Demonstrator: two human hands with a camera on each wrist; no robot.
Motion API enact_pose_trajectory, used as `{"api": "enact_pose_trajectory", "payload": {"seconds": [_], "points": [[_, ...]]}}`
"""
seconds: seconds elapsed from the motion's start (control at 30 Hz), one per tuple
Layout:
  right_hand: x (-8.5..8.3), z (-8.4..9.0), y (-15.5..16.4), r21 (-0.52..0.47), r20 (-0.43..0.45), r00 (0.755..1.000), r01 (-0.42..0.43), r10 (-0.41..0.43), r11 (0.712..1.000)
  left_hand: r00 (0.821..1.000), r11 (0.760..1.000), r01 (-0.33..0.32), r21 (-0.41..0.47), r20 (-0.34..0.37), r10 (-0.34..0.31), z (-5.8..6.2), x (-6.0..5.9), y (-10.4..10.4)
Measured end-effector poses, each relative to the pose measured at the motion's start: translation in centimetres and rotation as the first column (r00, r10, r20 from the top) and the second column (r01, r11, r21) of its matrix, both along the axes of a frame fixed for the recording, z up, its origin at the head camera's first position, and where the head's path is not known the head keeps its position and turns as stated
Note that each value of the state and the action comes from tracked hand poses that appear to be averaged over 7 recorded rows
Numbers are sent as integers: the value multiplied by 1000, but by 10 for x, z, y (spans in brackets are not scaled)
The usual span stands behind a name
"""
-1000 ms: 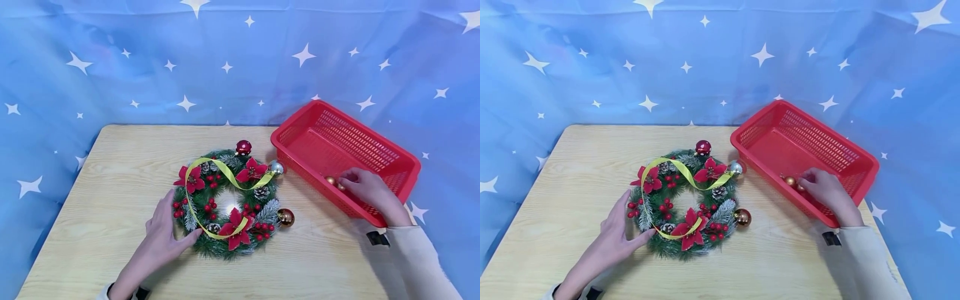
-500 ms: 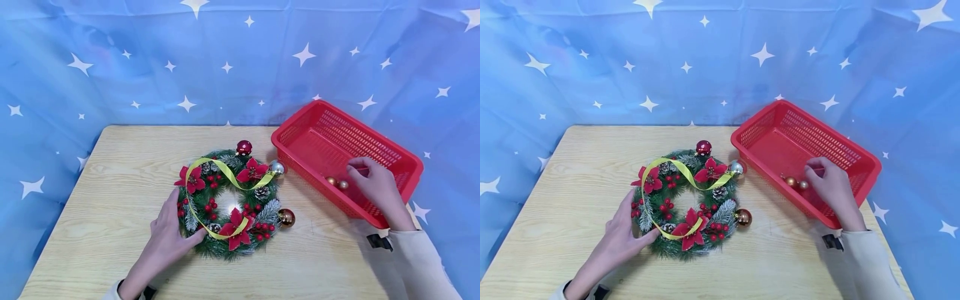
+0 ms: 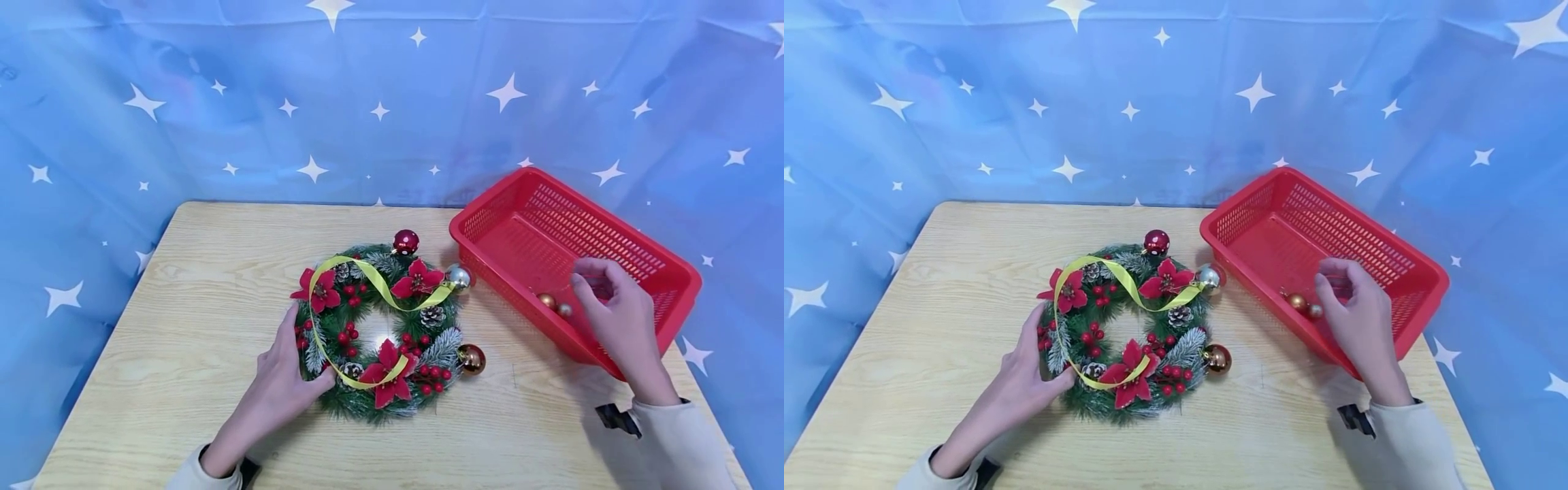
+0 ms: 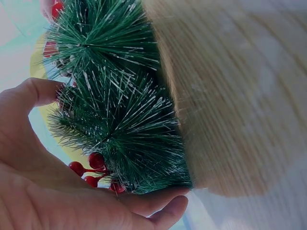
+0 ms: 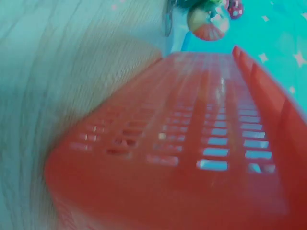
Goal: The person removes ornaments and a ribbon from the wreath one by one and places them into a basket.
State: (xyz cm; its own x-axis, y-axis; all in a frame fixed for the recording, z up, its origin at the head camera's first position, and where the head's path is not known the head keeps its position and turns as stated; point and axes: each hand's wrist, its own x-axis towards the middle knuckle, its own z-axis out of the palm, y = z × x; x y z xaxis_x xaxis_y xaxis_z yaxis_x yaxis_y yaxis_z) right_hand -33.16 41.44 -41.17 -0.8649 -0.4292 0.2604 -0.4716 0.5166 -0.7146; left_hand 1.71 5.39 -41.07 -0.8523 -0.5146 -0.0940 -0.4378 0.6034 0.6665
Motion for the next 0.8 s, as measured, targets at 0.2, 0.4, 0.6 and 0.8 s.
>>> {"api": "enact_pose_trajectory", "payload": {"seconds": [0.2, 0.4, 0.6, 0.8], "points": [[6, -4, -6, -49, -25, 999, -43, 41, 998, 999, 999, -34, -11, -10, 34, -1, -3, 6], [7, -3, -8, -80, -47, 997, -70, 66, 994, 998, 998, -58, -8, -14, 58, 0, -4, 11], [11, -4, -15, -154, -83, 990, -127, 116, 980, 998, 998, -63, 4, -19, 63, 1, -5, 12], [15, -7, -23, -248, -171, 959, -263, 225, 933, 998, 998, -63, 24, -13, 64, 3, -4, 12]]}}
